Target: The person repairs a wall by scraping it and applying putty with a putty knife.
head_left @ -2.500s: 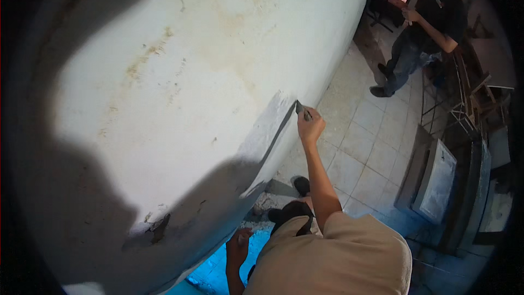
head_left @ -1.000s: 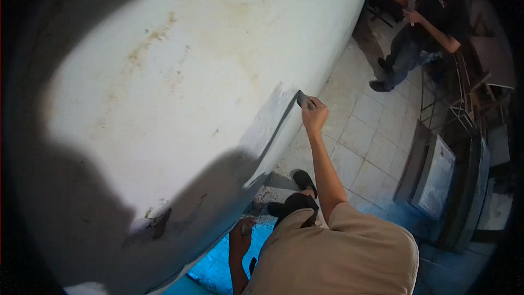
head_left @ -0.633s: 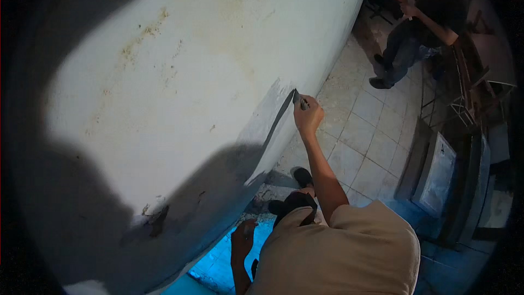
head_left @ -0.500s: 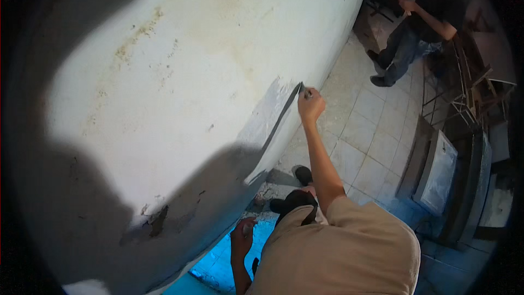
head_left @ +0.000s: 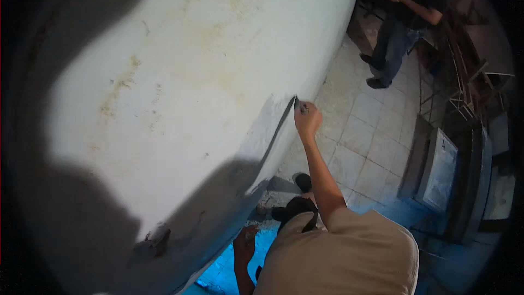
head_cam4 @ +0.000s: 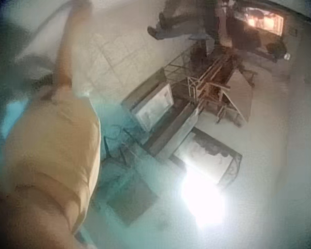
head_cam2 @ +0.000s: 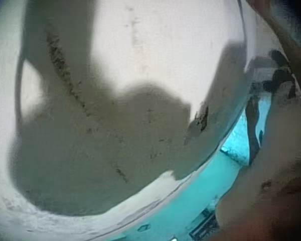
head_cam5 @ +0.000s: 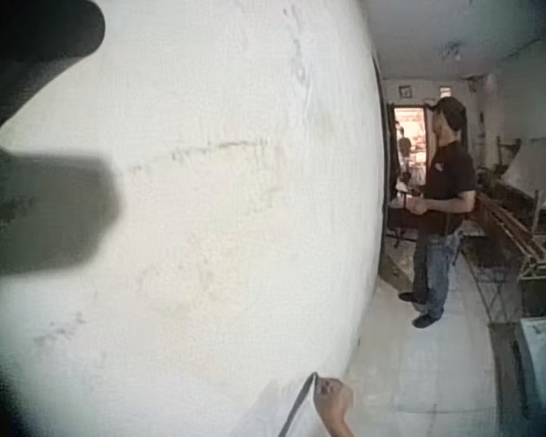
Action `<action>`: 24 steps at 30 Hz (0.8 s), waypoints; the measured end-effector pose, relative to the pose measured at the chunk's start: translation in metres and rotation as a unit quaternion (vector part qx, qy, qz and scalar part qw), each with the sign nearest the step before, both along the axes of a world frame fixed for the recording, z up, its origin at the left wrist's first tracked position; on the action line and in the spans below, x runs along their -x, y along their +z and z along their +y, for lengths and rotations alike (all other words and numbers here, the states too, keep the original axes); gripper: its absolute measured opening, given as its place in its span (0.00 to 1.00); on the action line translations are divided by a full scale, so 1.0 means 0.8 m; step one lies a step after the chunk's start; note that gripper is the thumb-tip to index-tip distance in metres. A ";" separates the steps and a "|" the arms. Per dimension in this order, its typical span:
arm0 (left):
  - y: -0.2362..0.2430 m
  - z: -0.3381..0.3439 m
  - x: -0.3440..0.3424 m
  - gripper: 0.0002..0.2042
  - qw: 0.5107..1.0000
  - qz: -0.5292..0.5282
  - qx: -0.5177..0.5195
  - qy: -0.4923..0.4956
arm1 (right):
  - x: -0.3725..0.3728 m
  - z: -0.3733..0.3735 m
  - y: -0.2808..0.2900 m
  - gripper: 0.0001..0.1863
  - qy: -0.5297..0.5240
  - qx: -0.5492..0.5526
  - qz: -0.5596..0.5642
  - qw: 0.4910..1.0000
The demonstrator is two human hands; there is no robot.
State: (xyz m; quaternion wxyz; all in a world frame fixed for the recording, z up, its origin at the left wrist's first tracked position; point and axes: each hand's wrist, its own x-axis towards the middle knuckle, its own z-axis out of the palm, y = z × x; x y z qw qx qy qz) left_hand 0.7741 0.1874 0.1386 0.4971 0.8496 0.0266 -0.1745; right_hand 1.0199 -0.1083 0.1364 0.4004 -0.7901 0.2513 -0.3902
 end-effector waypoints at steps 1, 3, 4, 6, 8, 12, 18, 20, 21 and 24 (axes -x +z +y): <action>-0.003 0.002 -0.002 0.09 1.000 0.011 0.001 -0.001 | -0.001 0.000 -0.001 0.07 -0.033 0.002 0.006 0.999; -0.007 0.006 -0.006 0.10 0.999 -0.019 -0.012 -0.029 | 0.000 0.000 -0.002 0.07 -0.037 0.028 0.039 0.998; -0.008 0.007 -0.007 0.10 0.999 -0.026 -0.027 -0.030 | 0.002 0.002 -0.004 0.07 0.004 0.000 0.050 0.999; -0.012 0.008 -0.011 0.08 0.999 0.006 -0.035 -0.018 | 0.005 0.004 -0.006 0.07 0.043 -0.043 0.050 0.997; -0.014 0.007 -0.016 0.08 0.999 -0.009 -0.021 -0.033 | 0.006 0.004 -0.008 0.06 0.007 -0.014 0.007 1.000; -0.014 0.004 -0.022 0.06 0.999 -0.026 -0.027 -0.029 | 0.001 0.002 -0.008 0.06 -0.005 0.001 0.015 1.000; -0.008 0.000 -0.016 0.06 0.997 -0.045 0.006 -0.056 | -0.008 -0.008 -0.010 0.07 -0.038 -0.024 0.026 0.999; -0.006 0.001 -0.015 0.07 0.997 -0.055 0.015 -0.054 | -0.007 -0.013 -0.012 0.07 -0.021 -0.026 0.042 0.999; -0.005 0.001 -0.014 0.07 0.997 -0.058 0.023 -0.050 | -0.004 -0.015 -0.012 0.08 -0.020 -0.026 0.046 0.998; -0.001 0.008 -0.005 0.07 0.999 -0.049 -0.008 -0.007 | 0.006 -0.017 -0.010 0.08 0.012 0.038 0.018 0.999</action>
